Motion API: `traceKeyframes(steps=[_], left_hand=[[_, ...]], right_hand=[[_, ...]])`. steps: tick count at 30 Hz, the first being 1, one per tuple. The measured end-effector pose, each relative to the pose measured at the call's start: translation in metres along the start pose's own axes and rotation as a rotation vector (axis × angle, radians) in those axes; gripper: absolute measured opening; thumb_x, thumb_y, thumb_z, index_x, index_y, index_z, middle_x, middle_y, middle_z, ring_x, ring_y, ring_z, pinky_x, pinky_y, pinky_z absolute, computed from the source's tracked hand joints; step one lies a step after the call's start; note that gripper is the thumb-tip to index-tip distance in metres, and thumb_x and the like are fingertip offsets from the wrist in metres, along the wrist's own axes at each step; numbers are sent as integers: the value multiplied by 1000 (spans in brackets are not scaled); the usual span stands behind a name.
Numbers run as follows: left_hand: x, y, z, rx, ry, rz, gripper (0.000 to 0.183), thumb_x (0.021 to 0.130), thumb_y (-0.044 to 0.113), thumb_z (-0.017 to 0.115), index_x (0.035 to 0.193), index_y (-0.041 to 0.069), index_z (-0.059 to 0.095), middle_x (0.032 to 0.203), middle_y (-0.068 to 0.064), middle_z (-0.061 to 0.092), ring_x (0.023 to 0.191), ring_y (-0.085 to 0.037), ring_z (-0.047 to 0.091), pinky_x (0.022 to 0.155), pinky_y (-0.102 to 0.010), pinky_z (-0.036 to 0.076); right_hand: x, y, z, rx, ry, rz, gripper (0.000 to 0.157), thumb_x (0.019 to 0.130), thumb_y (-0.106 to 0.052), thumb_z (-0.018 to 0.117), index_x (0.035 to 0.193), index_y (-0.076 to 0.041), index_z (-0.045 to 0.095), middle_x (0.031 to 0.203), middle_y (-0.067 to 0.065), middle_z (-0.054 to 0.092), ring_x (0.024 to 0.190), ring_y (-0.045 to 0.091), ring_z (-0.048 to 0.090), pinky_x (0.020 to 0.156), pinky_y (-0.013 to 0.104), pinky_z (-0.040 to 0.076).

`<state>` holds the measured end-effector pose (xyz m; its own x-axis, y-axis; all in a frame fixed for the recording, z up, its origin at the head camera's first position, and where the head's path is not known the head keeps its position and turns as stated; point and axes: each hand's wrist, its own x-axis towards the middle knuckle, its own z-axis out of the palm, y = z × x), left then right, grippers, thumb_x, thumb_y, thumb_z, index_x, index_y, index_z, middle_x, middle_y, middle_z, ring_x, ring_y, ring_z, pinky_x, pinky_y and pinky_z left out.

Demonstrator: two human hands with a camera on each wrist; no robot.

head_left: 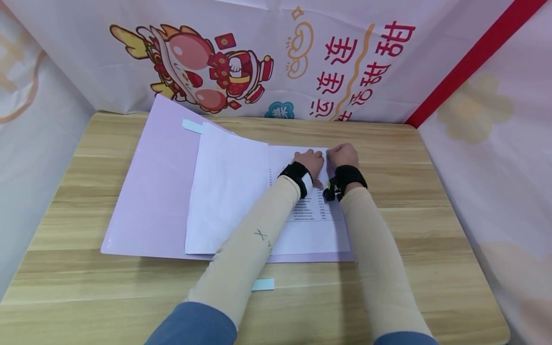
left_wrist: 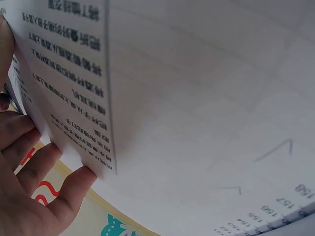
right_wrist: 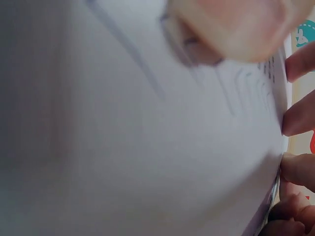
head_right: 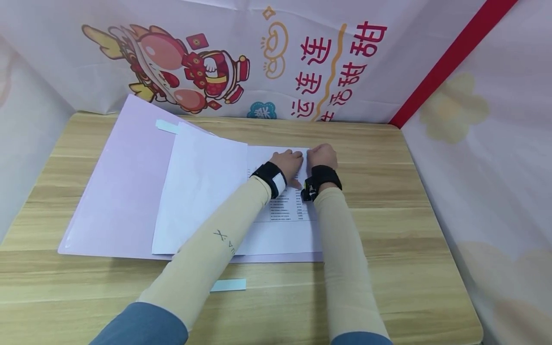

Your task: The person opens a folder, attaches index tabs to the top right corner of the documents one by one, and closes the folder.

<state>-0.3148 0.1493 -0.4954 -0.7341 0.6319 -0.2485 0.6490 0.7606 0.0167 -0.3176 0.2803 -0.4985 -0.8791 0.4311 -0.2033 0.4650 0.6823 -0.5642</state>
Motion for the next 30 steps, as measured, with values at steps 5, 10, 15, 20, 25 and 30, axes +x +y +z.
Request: traceKeyframes(steps=[5, 10, 15, 20, 25, 30], left_hand=[[5, -3, 6, 33, -2, -10, 100, 79, 71, 73, 154, 12, 44, 157, -2, 42, 134, -22, 45, 101, -51, 49], [3, -6, 3, 46, -11, -13, 104, 78, 73, 72, 157, 13, 40, 162, 0, 36, 138, -21, 42, 101, -51, 49], [1, -7, 1, 33, 0, -2, 101, 77, 72, 73, 153, 12, 46, 160, 0, 39, 136, -21, 44, 101, -52, 49], [-2, -5, 0, 17, 10, 4, 94, 79, 70, 74, 148, 11, 51, 155, -1, 45, 132, -22, 47, 100, -52, 50], [-10, -1, -7, -10, 2, 11, 85, 81, 66, 75, 143, 11, 58, 148, -2, 50, 129, -23, 50, 100, -51, 50], [-15, 4, -12, -36, 15, 18, 75, 81, 62, 77, 135, 11, 64, 137, -3, 57, 123, -25, 54, 98, -51, 52]], right_hand=[[-2, -2, -3, -12, -6, -3, 30, 98, -32, 64, 104, -5, 75, 109, 11, 70, 97, 27, 61, 80, 35, 49], [-3, -3, -7, -16, -61, -37, 29, 96, -30, 69, 102, -2, 75, 99, 8, 70, 88, 23, 60, 69, 28, 46], [-1, -1, -10, -32, -109, -69, 27, 94, -27, 72, 95, 0, 75, 78, 0, 64, 74, 18, 56, 59, 24, 41], [-2, 0, -12, -29, -108, -70, 27, 95, -27, 71, 94, 0, 75, 81, 2, 65, 77, 19, 57, 60, 24, 41], [-4, 1, -11, -32, -71, -52, 30, 96, -28, 67, 100, 0, 76, 100, 11, 71, 87, 24, 60, 65, 26, 44], [-3, 2, -9, -45, -40, -47, 31, 98, -28, 62, 103, -1, 76, 108, 14, 71, 91, 27, 61, 69, 29, 46]])
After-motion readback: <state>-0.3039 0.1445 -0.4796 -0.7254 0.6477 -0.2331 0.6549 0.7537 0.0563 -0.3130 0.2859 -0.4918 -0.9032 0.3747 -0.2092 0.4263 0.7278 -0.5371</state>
